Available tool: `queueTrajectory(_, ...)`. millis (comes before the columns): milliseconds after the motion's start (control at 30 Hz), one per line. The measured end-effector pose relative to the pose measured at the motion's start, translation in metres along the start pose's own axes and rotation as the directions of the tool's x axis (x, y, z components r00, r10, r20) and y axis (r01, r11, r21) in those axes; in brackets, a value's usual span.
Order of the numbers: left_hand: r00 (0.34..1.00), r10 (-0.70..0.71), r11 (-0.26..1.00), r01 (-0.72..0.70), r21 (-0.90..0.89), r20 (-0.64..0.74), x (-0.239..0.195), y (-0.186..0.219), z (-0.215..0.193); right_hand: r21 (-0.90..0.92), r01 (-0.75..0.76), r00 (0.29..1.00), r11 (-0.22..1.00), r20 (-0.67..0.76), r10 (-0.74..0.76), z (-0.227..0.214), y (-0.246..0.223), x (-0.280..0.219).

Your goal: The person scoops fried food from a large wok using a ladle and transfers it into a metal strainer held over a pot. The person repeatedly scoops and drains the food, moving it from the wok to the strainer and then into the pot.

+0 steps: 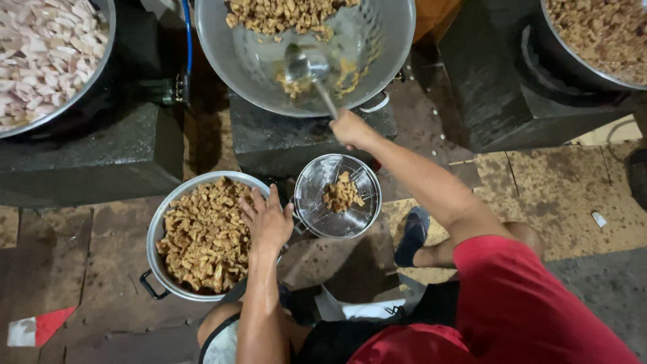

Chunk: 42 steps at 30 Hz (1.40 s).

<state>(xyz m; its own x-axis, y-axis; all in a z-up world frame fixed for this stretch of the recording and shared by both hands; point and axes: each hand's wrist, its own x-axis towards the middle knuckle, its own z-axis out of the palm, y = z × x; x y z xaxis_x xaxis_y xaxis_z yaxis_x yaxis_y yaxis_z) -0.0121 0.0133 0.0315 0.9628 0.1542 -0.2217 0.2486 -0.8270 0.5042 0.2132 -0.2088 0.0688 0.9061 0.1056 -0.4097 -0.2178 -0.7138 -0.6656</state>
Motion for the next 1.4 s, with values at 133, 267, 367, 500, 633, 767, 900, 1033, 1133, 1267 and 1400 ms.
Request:
queueTrajectory(133,1.0,-0.009,1.0,0.009,0.0,0.028,0.006,-0.001,-0.002,0.36,-0.093,0.991,0.928,0.125,0.051,0.018,-0.016,0.011)
queueTrajectory(267,0.999,-0.01,1.0,0.011,-0.01,0.049,0.008,-0.003,0.001,0.533,-0.136,0.979,0.835,0.204,0.029,0.036,-0.027,0.036)
queueTrajectory(367,0.998,-0.042,0.999,0.042,0.007,0.038,0.01,-0.005,0.001,0.595,-0.159,0.971,0.788,0.24,0.014,0.046,-0.035,0.06)
queueTrajectory(500,0.999,-0.035,0.999,0.035,-0.014,0.012,0.011,-0.009,-0.001,0.753,-0.284,0.933,0.594,0.36,-0.011,0.044,-0.03,0.079)
queueTrajectory(633,0.999,-0.046,0.999,0.046,0.0,0.007,0.012,-0.014,-0.001,0.809,-0.356,0.899,0.468,0.433,-0.064,0.02,-0.007,0.042)
queueTrajectory(767,0.999,-0.042,0.999,0.042,-0.002,-0.011,0.013,-0.013,-0.004,0.761,-0.129,0.953,0.636,0.272,-0.132,-0.019,0.024,-0.072)
queueTrajectory(900,0.998,-0.024,1.0,0.024,0.005,-0.062,0.011,-0.01,-0.003,0.714,-0.205,0.962,0.67,0.271,0.005,-0.051,0.056,-0.202)
queueTrajectory(1033,0.997,-0.032,0.999,0.032,0.01,-0.069,0.008,-0.012,0.0,0.647,-0.283,0.953,0.708,0.274,0.13,-0.053,0.089,-0.275)
queueTrajectory(1133,0.998,-0.027,1.0,0.027,0.003,-0.051,0.011,-0.005,0.0,0.476,-0.293,0.952,0.829,0.223,0.208,-0.031,0.126,-0.291)
queueTrajectory(1267,0.999,-0.037,0.999,0.037,0.029,-0.012,0.007,-0.002,0.003,-0.143,0.164,0.974,0.976,-0.136,-0.183,0.027,0.176,-0.281)
queueTrajectory(1400,0.996,-0.081,0.997,0.081,0.018,0.023,0.007,-0.002,0.002,-0.567,0.073,0.983,0.821,-0.1,-0.156,0.059,0.211,-0.275)
